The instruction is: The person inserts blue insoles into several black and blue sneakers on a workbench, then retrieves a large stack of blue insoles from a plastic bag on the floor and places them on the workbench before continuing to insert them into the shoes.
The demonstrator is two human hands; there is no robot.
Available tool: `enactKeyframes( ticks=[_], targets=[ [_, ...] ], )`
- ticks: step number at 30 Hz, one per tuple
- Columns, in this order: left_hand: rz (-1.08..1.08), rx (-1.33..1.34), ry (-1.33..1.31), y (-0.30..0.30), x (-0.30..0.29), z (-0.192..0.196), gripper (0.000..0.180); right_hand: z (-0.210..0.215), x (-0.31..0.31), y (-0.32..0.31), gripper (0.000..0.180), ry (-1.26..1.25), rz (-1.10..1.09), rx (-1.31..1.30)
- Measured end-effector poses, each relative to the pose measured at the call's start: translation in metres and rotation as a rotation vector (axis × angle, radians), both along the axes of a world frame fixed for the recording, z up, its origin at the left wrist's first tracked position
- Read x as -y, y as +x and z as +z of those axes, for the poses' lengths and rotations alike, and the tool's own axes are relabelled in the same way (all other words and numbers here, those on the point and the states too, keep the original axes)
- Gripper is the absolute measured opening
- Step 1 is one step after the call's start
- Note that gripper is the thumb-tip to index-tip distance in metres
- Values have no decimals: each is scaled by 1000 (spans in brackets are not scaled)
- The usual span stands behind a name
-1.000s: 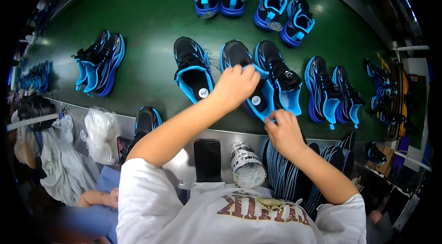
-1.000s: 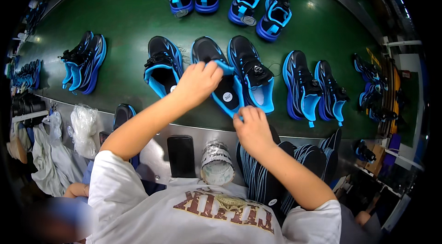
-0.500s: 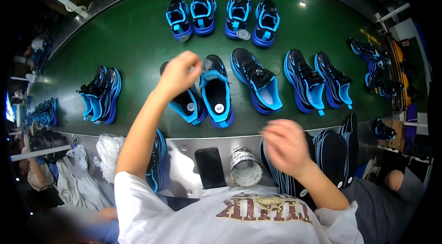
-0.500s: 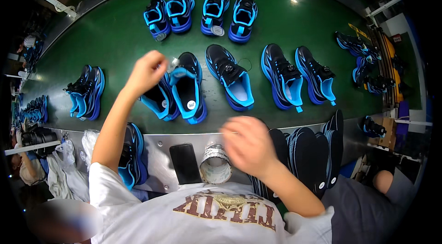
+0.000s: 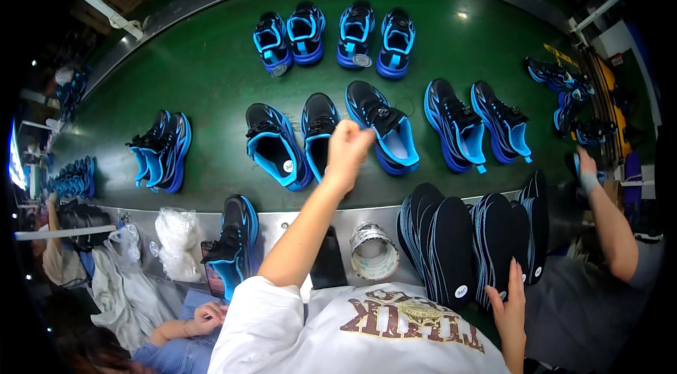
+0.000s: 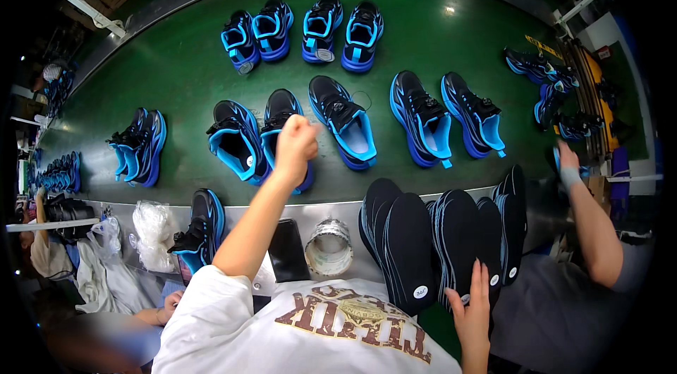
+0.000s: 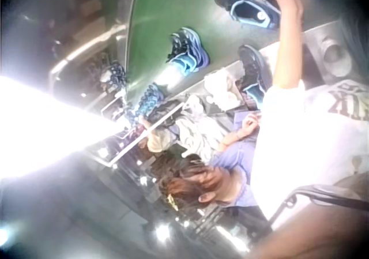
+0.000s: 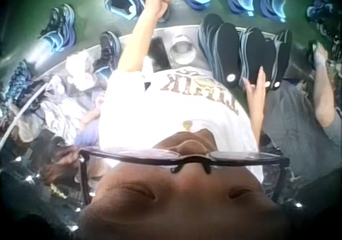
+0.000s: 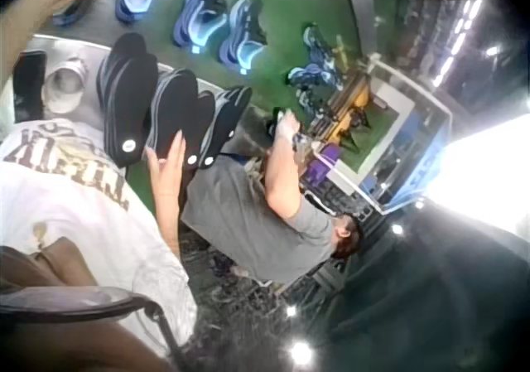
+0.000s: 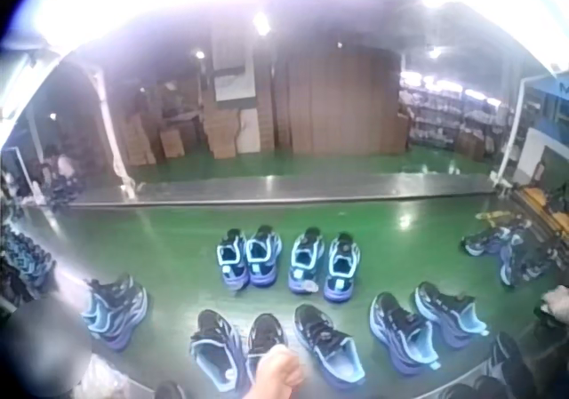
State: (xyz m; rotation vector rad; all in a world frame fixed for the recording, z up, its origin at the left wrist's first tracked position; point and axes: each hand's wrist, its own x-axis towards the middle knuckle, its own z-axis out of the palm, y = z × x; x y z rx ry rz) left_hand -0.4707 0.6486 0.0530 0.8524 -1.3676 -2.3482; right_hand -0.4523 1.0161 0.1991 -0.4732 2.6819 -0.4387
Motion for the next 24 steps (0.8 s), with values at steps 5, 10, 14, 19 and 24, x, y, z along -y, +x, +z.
enactKeyframes(
  ticks=[5, 10, 14, 19, 24],
  targets=[
    [-16, 181, -1319, -31, -22, -35, 50, 18, 12, -50, 34, -82, 10, -238],
    [-205, 307, -1220, -45, 3, -30, 43, 4, 102, -123, 13, -446, 189, -15],
    [-343, 314, -995, -61, 22, -18, 42, -27, 174, -157, 18, -377, 24, 833],
    [-454, 351, -787, -61, 34, -25, 50, -114, 234, -163, 22, -35, 487, 263],
    [-565, 401, -589, -59, 37, -18, 48, -165, 245, -144, 15, 64, 757, -117]
  ],
)
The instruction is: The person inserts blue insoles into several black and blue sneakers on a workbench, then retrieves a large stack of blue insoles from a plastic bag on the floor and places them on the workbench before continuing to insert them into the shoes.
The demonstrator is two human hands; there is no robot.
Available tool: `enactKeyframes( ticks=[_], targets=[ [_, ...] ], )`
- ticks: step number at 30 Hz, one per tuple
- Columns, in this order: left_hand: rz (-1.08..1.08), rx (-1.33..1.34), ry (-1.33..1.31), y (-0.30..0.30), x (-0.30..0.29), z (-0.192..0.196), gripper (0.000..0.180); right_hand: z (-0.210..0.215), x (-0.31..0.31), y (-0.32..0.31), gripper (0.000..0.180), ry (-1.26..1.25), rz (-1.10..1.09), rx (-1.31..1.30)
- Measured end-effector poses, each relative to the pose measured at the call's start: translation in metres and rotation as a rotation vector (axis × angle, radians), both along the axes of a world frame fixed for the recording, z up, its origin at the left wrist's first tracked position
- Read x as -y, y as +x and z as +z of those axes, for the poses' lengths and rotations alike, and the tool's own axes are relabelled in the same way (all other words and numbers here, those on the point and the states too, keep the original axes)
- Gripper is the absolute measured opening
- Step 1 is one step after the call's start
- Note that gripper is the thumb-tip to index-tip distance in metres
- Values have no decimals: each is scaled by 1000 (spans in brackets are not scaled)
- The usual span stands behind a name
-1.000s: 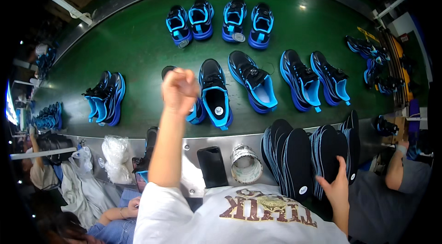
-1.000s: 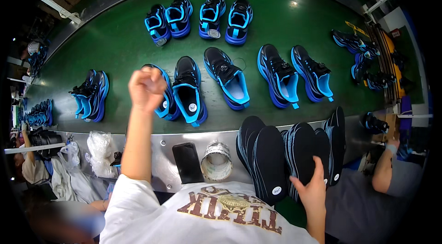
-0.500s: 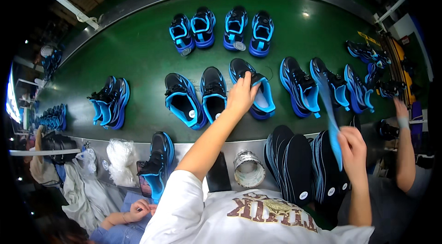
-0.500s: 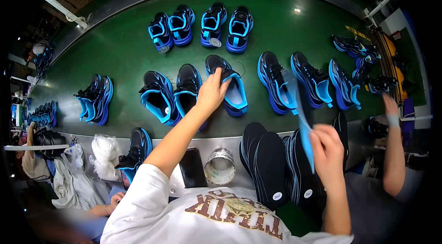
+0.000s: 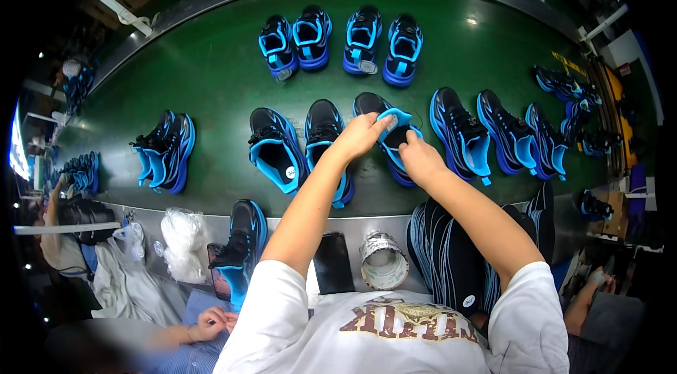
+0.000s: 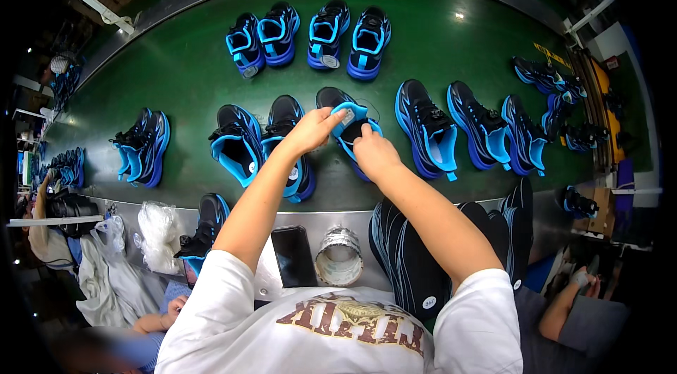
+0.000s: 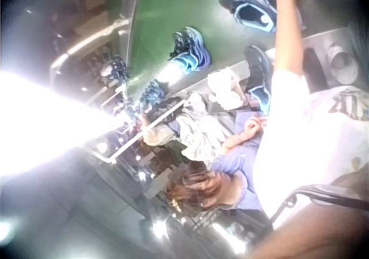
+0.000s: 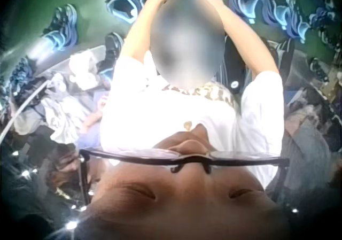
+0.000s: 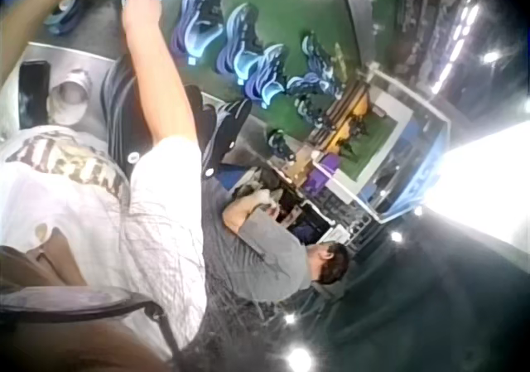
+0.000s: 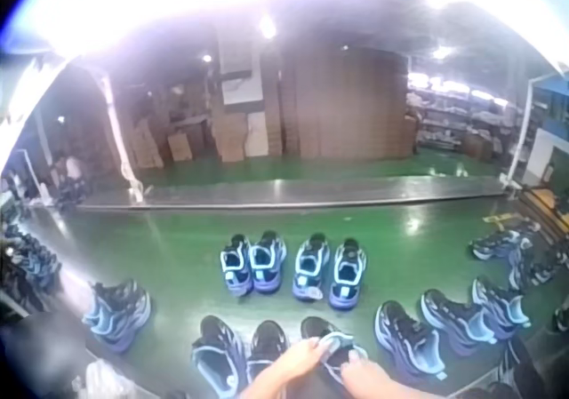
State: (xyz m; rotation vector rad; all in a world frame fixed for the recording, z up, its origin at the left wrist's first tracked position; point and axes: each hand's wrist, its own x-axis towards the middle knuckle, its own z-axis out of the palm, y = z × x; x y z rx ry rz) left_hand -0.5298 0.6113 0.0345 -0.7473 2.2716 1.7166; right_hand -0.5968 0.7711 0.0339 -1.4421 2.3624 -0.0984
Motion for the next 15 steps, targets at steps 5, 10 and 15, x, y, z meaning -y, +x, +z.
enactKeyframes(
  ticks=[5, 10, 15],
  targets=[
    [300, -238, 48, 2, -25, -21, 47, 24, -15, 9, 24, -228, 74, -262],
    [454, -332, 3, -2, -37, -39, 46, 43, 0, -5, 19, 253, 109, -23],
    [375, -295, 65, -1, -28, -44, 48, 13, -6, -7, 14, 88, 303, -106]
  ],
)
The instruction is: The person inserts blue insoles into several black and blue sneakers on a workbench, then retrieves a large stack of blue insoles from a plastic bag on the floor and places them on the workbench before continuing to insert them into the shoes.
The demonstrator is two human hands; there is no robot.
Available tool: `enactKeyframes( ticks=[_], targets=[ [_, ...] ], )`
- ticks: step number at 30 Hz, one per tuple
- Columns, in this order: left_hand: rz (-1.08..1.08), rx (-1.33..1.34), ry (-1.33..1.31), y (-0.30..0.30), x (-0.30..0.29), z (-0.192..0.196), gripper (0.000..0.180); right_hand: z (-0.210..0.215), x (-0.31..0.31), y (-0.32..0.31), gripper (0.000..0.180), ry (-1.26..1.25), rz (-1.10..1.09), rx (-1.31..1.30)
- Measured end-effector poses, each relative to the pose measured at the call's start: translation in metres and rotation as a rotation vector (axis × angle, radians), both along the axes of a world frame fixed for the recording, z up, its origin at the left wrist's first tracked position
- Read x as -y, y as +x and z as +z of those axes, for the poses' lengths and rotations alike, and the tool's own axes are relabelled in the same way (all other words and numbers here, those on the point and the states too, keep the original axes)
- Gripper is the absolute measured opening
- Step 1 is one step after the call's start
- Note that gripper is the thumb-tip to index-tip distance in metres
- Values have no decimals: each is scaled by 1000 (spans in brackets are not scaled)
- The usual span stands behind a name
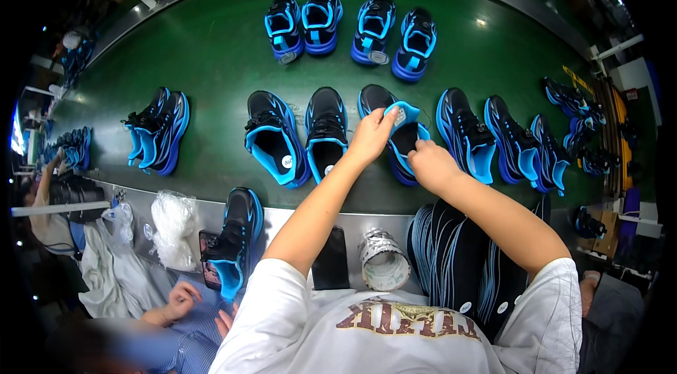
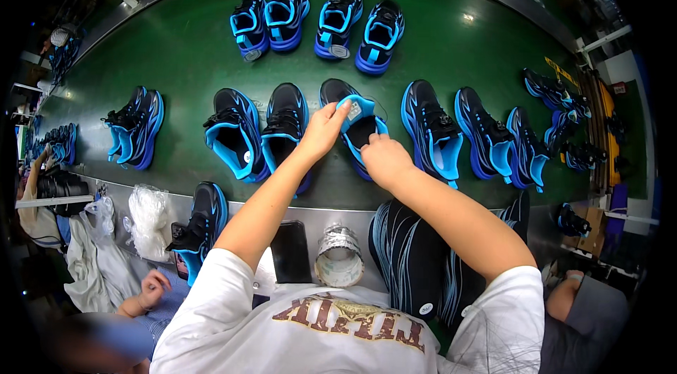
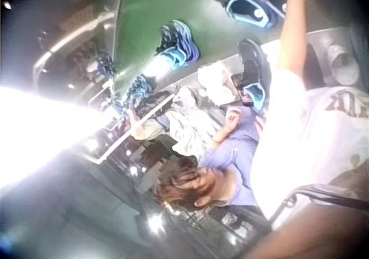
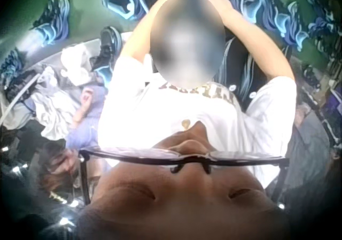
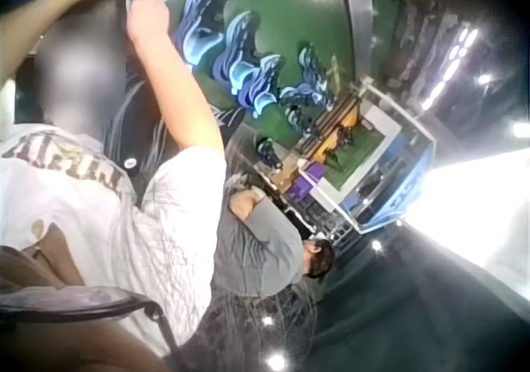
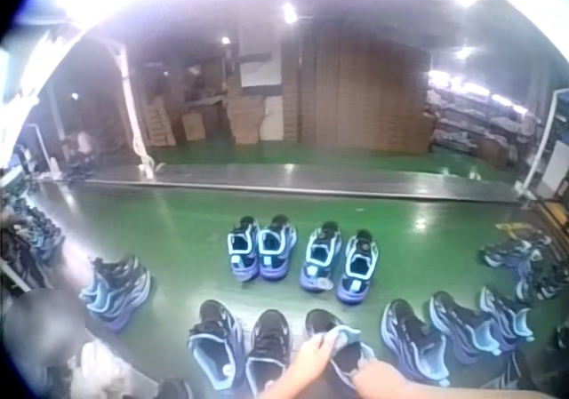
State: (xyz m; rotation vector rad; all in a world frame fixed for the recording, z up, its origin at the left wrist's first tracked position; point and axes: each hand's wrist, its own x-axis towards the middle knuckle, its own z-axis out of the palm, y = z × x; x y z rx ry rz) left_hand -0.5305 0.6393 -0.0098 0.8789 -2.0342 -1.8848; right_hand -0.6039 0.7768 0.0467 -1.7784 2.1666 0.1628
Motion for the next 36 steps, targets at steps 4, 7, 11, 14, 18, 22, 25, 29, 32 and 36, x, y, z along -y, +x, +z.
enactKeyframes(
  ticks=[4, 7, 11, 14, 18, 22, 25, 29, 32, 36],
  targets=[
    [0, -4, 21, -2, -3, 2, 45, -44, 8, -12, 10, -207, -17, -98],
    [17, 22, -51, -2, -5, -1, 45, -53, 14, -11, 11, -210, -62, -55],
    [42, 14, -97, 2, -5, -2, 43, -27, 5, -11, 11, -220, 28, 81],
    [45, 20, -125, 0, -8, -5, 41, -33, 3, -12, 10, -248, 21, 61],
    [21, -17, -112, -1, -9, -5, 40, -49, 9, -12, 10, -235, -39, -2],
    [46, -53, -130, 1, -8, -11, 38, -41, 12, -7, 11, -191, -36, -40],
    [34, -82, -90, 0, -7, -19, 38, -42, 10, -12, 12, -171, -15, 5],
    [23, -67, -92, -2, -10, -14, 37, -48, 8, -19, 13, -183, -44, 52],
    [18, -76, -58, -2, -11, -11, 37, -47, 14, -18, 16, -50, -17, -7],
    [-1, -99, -38, 1, -7, -18, 37, -37, 29, -19, 25, 288, 121, -47]
  ],
)
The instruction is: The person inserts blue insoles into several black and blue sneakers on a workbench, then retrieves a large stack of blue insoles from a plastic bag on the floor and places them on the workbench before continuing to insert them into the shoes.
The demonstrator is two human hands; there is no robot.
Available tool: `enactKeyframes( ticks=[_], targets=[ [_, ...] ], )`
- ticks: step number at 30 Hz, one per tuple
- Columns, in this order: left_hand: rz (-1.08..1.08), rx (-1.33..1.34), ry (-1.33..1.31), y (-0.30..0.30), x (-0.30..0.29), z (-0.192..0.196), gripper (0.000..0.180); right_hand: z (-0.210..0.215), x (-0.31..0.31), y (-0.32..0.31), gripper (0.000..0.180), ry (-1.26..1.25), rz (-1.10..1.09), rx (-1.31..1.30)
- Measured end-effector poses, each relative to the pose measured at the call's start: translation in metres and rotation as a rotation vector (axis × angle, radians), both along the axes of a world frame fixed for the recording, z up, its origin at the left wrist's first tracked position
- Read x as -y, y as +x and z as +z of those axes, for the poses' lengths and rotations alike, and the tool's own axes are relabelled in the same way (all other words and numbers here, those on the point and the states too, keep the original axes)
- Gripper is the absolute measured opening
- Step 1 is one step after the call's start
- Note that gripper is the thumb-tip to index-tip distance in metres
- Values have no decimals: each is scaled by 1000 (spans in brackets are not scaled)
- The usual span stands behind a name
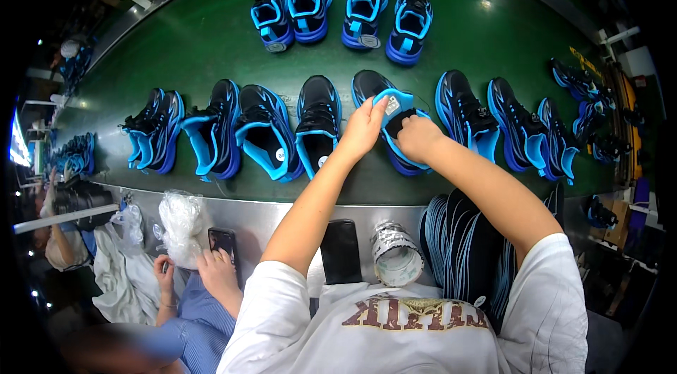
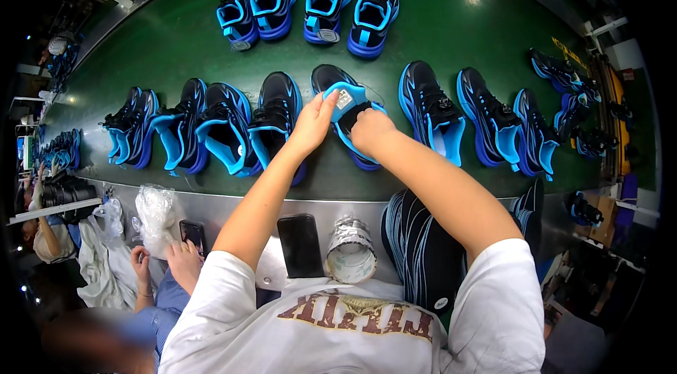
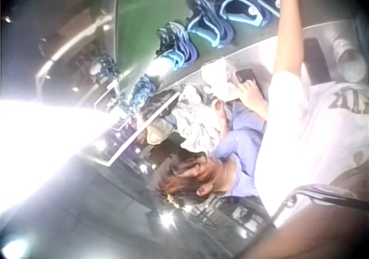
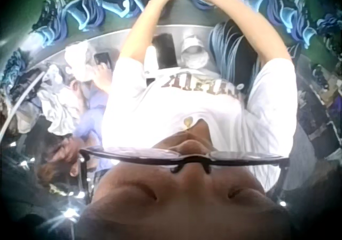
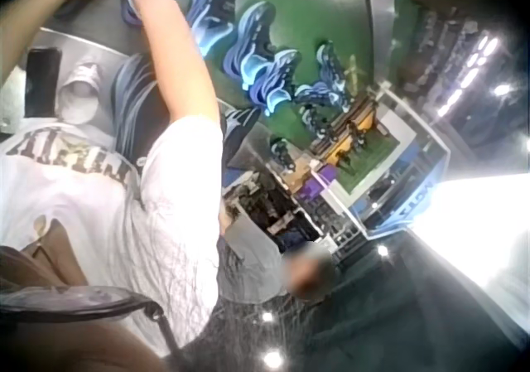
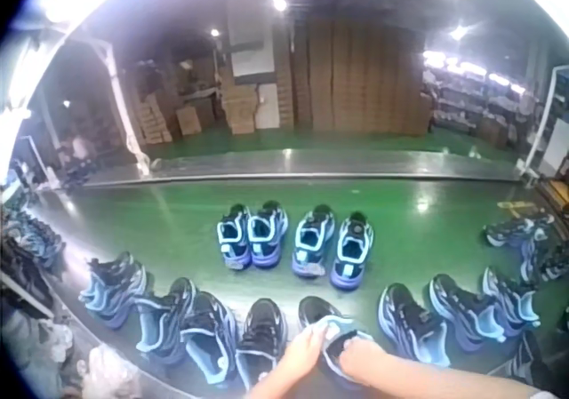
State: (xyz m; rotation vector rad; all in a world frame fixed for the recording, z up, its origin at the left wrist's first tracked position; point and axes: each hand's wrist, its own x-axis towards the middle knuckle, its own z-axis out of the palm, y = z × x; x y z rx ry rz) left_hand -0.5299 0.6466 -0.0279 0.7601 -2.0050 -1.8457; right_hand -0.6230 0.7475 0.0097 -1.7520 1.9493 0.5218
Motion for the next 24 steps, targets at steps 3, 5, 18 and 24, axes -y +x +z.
enactKeyframes(
  ticks=[3, 5, 18, 24],
  targets=[
    [-8, 10, -3, 1, 2, -6, 37, 7, 16, -2, 28, 244, -30, 62],
    [-10, -3, 6, 0, 1, -6, 37, 8, 18, -2, 27, 334, -8, 77],
    [97, 119, -90, -16, -11, 22, 37, 13, 30, -6, 25, 377, 122, 7],
    [319, 69, -874, -5, -5, 17, 33, 32, -1, -11, 44, 238, 261, 256]
  ],
)
